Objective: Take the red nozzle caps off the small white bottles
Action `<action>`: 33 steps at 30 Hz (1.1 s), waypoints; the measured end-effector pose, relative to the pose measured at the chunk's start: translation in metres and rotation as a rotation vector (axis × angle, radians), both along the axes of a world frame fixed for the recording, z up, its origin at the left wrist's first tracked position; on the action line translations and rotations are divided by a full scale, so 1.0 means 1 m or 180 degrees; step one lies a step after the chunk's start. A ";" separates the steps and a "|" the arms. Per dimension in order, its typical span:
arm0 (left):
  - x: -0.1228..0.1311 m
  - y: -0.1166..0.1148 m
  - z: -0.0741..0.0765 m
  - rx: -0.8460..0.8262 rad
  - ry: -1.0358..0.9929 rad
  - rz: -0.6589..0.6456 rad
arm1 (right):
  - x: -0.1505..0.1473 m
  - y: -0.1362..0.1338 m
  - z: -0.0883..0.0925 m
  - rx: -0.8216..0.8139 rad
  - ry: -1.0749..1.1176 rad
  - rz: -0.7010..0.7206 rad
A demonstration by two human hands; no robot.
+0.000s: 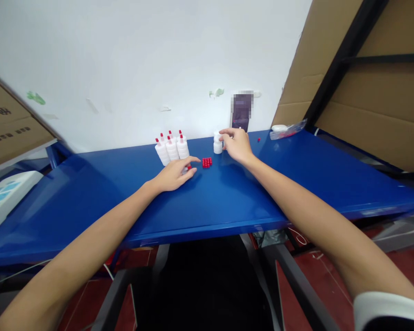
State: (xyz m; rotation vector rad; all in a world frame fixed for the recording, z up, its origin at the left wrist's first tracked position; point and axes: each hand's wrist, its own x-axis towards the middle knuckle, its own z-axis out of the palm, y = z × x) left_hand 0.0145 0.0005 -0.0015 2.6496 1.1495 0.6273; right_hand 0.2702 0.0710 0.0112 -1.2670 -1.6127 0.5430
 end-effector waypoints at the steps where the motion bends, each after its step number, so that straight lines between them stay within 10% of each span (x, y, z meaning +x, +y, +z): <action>1: 0.000 0.000 0.000 0.0006 -0.0006 -0.0003 | 0.000 0.001 -0.001 0.0011 -0.0019 0.0039; 16: 0.001 0.000 -0.001 0.0004 0.0018 0.0014 | -0.006 -0.011 -0.002 0.0312 -0.0177 0.0316; 23: 0.000 0.003 -0.006 0.0098 -0.0068 -0.0030 | -0.031 -0.040 -0.005 0.1006 -0.1019 0.1294; 33: 0.001 0.008 -0.013 0.0306 -0.0464 -0.0362 | -0.048 -0.069 -0.006 0.1176 -0.2313 0.1452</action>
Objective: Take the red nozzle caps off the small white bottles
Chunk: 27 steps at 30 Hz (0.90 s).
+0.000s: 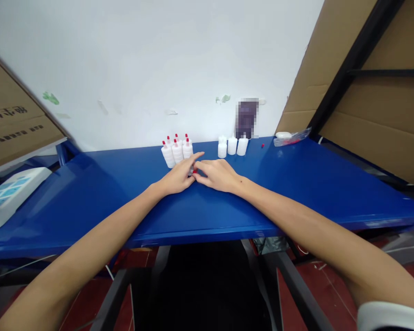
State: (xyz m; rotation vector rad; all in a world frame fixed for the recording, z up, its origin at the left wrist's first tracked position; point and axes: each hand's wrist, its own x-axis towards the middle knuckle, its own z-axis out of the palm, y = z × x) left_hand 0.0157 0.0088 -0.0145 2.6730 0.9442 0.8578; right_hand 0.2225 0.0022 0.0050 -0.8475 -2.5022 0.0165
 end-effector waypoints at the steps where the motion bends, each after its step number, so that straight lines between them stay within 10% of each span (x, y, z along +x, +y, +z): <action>1: 0.000 0.000 0.001 0.0012 0.0013 -0.0005 | 0.000 0.000 0.000 0.0051 -0.0029 -0.0015; 9: 0.004 -0.007 0.010 0.0187 0.0176 0.0443 | 0.003 0.001 0.005 0.0318 -0.0057 -0.0082; 27: 0.008 -0.006 0.012 0.0220 -0.0326 0.0062 | 0.008 0.004 0.009 -0.0055 0.0005 0.0176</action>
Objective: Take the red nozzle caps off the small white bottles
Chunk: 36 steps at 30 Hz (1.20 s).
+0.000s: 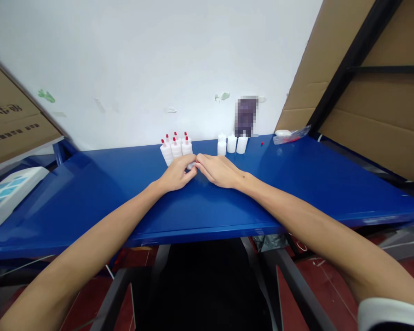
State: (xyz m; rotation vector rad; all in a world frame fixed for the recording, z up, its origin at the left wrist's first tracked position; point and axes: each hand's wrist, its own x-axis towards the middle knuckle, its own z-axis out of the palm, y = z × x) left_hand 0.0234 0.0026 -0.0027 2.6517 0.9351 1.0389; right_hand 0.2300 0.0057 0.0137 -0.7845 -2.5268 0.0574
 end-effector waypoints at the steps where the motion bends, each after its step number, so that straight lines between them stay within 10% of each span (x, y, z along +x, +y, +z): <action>1: 0.000 0.000 0.000 0.0058 0.0003 -0.0001 | 0.000 0.000 0.000 -0.0014 0.0010 0.0003; 11: -0.013 0.004 0.003 0.0103 0.0174 0.0404 | 0.007 0.005 0.005 -0.0448 0.0742 -0.0236; 36: -0.011 0.005 -0.002 -0.0137 0.0460 0.0212 | 0.036 0.027 0.015 -0.1336 -0.1181 -0.0841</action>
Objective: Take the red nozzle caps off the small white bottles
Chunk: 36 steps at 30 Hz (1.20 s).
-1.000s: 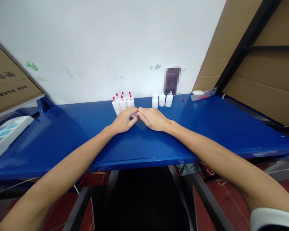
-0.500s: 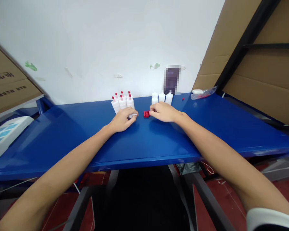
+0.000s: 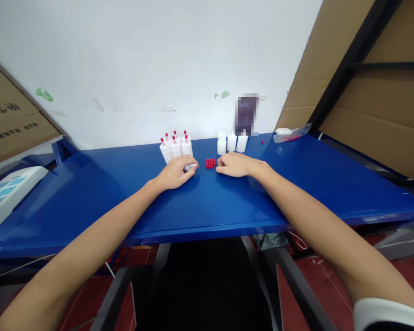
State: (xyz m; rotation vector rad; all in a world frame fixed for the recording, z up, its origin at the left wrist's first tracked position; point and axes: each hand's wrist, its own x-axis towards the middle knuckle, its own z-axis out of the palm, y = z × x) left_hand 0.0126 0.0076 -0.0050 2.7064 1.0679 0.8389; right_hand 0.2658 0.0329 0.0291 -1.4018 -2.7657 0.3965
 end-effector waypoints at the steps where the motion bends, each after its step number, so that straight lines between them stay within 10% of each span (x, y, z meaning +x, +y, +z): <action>1: 0.000 0.000 0.000 -0.0002 0.0004 -0.0003 | 0.000 0.000 0.000 -0.0016 0.0011 -0.0010; 36: 0.000 0.000 -0.002 -0.0075 0.0039 -0.0050 | 0.002 0.003 -0.002 -0.0159 0.0449 0.0066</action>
